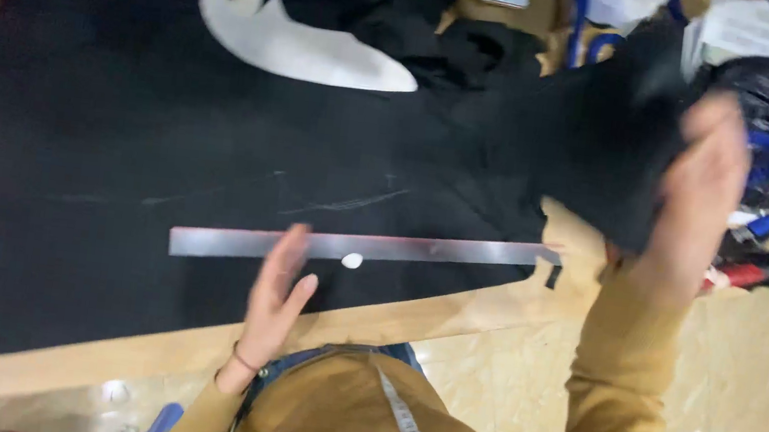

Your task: The person places a white paper pattern on a black fabric, uses a ruler and chalk to mark lines, then cuts the fabric along the marked lines with scissors. The person adjusts the fabric and pattern during the process.

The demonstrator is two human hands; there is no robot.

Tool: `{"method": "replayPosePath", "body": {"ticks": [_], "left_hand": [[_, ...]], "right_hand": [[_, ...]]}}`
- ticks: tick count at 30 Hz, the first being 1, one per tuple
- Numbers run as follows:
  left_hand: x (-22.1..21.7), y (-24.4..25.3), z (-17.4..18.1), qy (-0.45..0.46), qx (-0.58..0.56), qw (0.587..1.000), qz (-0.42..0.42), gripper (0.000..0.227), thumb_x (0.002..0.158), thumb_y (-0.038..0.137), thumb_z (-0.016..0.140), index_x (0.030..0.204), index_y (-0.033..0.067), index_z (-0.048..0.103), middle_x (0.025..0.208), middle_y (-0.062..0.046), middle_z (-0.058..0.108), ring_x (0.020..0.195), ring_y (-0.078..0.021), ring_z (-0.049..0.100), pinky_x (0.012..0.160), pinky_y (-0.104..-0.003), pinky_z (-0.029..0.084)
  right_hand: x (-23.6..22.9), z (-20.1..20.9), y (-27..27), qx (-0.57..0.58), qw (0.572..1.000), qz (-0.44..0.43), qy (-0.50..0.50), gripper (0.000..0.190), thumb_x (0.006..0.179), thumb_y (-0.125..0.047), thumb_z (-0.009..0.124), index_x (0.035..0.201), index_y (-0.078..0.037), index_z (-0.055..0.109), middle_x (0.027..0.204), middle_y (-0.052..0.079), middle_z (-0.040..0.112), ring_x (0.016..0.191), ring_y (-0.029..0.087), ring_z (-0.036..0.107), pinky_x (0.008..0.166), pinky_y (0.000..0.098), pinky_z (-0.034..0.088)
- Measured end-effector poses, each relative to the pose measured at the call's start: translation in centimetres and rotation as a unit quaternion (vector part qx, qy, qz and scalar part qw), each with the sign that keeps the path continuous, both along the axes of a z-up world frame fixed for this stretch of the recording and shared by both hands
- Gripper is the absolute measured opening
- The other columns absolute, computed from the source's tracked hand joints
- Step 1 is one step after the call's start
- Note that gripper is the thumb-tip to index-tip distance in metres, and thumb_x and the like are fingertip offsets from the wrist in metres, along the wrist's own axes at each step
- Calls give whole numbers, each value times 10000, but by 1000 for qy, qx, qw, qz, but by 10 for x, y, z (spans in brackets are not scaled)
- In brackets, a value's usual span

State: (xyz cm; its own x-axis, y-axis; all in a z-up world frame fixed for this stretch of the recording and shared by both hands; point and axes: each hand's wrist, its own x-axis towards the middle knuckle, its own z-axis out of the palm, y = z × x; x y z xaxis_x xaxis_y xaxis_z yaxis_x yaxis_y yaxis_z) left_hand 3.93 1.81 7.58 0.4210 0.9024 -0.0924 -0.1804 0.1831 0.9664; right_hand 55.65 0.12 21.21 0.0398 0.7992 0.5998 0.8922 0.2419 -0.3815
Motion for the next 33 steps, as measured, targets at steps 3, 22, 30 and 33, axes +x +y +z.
{"method": "replayPosePath", "body": {"ticks": [3,22,30,33], "left_hand": [[12,2,-7,-455,-282,840,-95,817,931,620,562,1556,137,353,1449,-152,570,1316,-371,567,1117,-573,428],[-154,25,-34,-506,-295,810,23,981,861,742,493,1568,86,317,1544,-176,414,1390,-417,434,1152,-627,355],[-189,43,-29,-523,-314,792,26,1057,830,797,462,1574,63,300,1587,-187,345,1424,-438,375,1168,-651,323],[-195,54,-29,-529,-320,785,29,1086,818,817,451,1576,55,294,1603,-190,319,1436,-446,352,1174,-660,310]], "right_hand": [[-201,24,-22,-243,861,174,411,407,668,-138,927,971,21,708,912,78,632,713,142,609,675,220,538],[-457,-197,-24,-339,422,227,809,503,1005,-278,630,1449,-113,460,1526,123,525,1367,240,533,1120,481,444],[-400,-220,2,-200,521,-21,829,382,1006,-219,639,1380,-277,580,1362,65,679,1216,218,665,1033,415,543],[-443,-95,37,-203,468,-1,860,343,1014,-316,601,1356,-293,621,1374,36,669,1241,227,649,1070,468,514]]}}
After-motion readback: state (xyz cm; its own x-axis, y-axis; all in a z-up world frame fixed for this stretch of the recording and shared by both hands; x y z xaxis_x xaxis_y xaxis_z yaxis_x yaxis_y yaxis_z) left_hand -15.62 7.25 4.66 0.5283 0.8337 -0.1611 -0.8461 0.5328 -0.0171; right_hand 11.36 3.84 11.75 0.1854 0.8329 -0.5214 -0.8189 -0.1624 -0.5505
